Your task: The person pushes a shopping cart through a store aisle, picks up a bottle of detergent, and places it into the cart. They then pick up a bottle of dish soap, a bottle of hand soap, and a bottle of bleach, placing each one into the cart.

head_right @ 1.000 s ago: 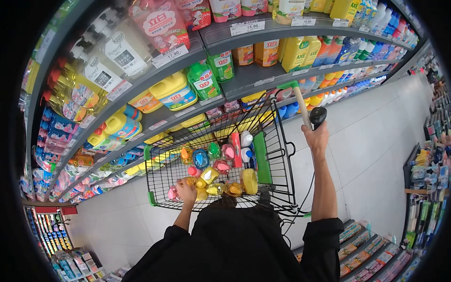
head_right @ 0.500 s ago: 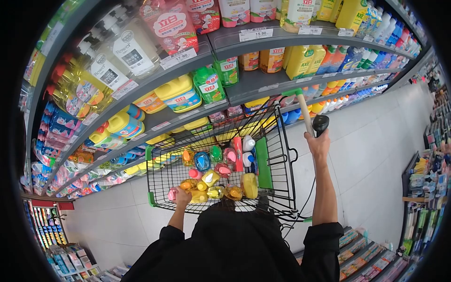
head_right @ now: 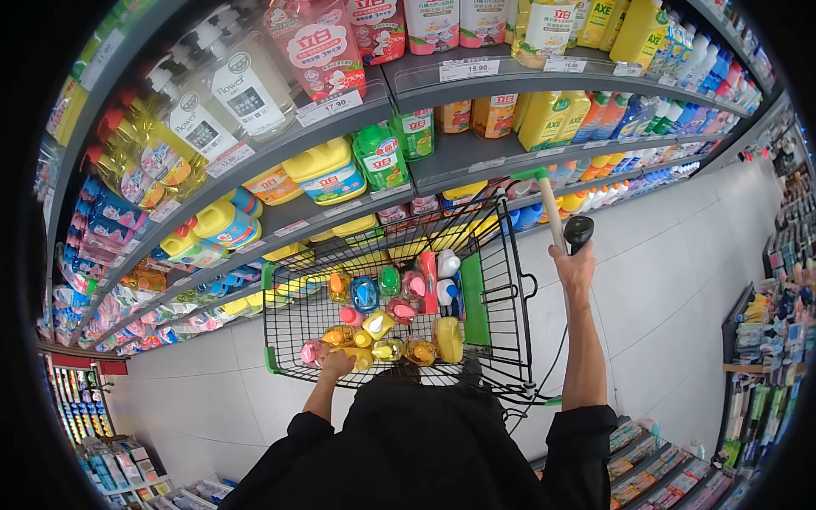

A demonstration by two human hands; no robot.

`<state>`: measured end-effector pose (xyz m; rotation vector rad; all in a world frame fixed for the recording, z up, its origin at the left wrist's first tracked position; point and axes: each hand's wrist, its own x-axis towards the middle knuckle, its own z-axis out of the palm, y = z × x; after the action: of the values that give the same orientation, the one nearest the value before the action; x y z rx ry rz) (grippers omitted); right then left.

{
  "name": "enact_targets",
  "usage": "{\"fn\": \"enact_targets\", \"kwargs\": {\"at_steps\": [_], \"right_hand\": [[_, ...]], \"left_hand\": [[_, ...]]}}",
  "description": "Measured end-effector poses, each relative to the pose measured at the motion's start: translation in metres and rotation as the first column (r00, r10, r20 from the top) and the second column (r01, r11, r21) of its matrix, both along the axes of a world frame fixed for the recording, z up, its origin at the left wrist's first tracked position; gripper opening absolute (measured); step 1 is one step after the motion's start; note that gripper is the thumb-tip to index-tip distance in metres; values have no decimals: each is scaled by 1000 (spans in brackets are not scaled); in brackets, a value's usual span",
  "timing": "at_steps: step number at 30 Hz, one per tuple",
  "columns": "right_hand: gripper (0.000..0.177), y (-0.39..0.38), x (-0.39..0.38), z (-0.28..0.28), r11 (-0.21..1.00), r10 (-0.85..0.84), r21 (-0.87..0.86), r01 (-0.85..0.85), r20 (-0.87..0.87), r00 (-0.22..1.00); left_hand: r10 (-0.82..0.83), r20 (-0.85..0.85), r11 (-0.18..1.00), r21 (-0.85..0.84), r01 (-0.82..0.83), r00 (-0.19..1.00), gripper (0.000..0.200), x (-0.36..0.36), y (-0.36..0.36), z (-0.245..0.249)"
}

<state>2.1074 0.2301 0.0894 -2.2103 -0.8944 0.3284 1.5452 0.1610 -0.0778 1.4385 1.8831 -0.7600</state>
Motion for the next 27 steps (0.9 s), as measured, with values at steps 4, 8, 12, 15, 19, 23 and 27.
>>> {"fn": "enact_targets", "kwargs": {"at_steps": [4,8,12,15,19,23,27], "right_hand": [[64,0,3,-4,1000,7,13,-8,27,1000],[63,1,8,-13,1000,13,9,-14,51,999],[62,0,4,-6,999,28,44,-28,1,1000],[61,-1,5,-7,998,29,51,-30,13,999],[63,-2,7,-8,1000,22,7,-21,-29,999],[64,-3,1,2,1000,10,-21,-10,-5,1000],[63,-1,5,-3,999,36,0,-36,-6,999]], "left_hand": [[-231,110,971,-30,236,967,70,-26,7,-16],[-255,192,965,-4,260,948,80,-38,7,-39],[-281,207,951,-67,301,937,77,-27,9,-13],[-249,-78,960,109,257,965,68,-12,-8,-19],[-284,-43,949,131,287,958,68,-23,-9,-38],[-502,51,862,113,494,863,54,-22,11,-6],[-485,152,869,196,454,861,49,-14,19,90]]}}
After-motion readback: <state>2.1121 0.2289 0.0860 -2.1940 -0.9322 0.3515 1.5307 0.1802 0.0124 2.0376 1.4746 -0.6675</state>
